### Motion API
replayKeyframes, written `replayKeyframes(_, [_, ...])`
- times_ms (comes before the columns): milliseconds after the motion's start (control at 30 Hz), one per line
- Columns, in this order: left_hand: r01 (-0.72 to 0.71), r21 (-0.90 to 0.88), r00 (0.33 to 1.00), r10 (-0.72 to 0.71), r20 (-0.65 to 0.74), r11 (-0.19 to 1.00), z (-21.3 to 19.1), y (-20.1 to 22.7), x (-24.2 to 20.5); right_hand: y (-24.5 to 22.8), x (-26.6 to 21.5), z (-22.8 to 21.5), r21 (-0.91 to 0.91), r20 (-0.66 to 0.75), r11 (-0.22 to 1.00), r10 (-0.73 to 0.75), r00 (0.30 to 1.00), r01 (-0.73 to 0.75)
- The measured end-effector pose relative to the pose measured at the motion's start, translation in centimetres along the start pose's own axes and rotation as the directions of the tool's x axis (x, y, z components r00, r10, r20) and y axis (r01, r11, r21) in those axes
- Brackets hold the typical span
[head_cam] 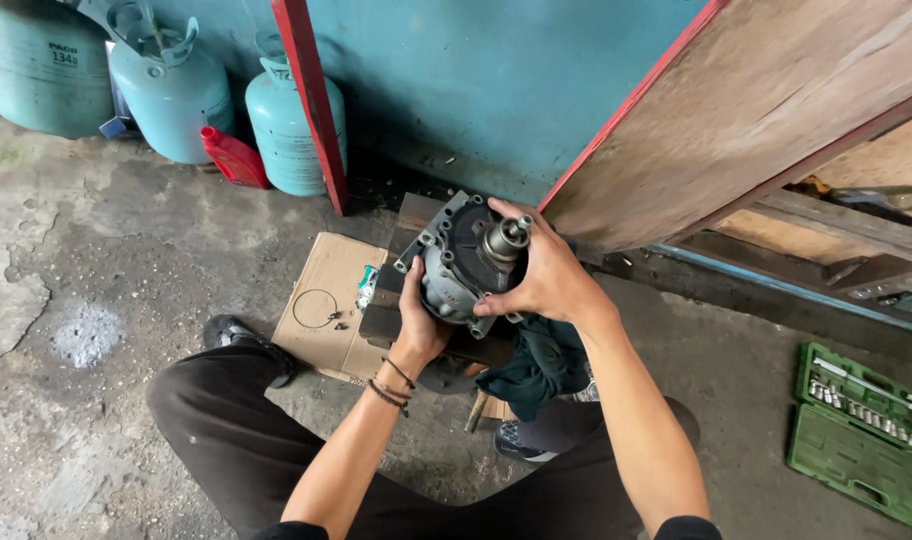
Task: The person sits on the floor and assembles a mechanical component, likely a water pump housing. They place a green gasket onto the housing, insert a circular metal part, and then attach the cover plate, aligning the bolt holes.
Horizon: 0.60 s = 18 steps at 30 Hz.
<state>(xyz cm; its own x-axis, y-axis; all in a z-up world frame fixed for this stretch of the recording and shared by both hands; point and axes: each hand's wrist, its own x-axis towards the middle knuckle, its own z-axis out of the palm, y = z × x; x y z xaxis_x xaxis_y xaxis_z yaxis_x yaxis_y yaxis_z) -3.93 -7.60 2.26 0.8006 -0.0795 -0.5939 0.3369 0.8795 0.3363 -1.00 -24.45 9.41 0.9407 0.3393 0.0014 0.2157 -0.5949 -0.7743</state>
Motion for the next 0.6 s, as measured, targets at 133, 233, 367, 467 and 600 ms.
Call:
replayKeyframes(133, [-0.071, 0.264, 0.997, 0.071, 0.009, 0.962, -0.5, 0.2, 0.8, 1.4, -0.7, 0.0, 0.089, -0.021, 0.994, -0.068, 0.997, 0.069])
replayKeyframes(233, [-0.142, 0.702, 0.972, 0.232, -0.033, 0.698, -3.0, 0.4, 2.5, 1.5, -1.1, 0.2, 0.142, -0.046, 0.984, -0.098, 0.994, 0.103])
replayKeyframes(367, [-0.230, 0.891, 0.943, 0.316, 0.105, 0.392, -7.0, 1.0, 5.2, 1.4, -1.0, 1.2, 0.024, -0.074, 0.997, -0.074, 0.995, 0.076])
replayKeyframes(467, [-0.226, 0.962, 0.930, 0.329, 0.166, 0.156, -6.7, 2.7, 5.0, 0.3, -0.8, 1.3, -0.068, -0.065, 0.996, -0.064, 0.996, 0.059])
replayKeyframes(600, [-0.329, 0.620, 0.721, 0.235, 0.652, -0.712, -12.1, 2.4, 9.3, -1.7, -0.5, 2.1, -0.205, 0.022, 0.978, -0.031, 0.999, 0.035])
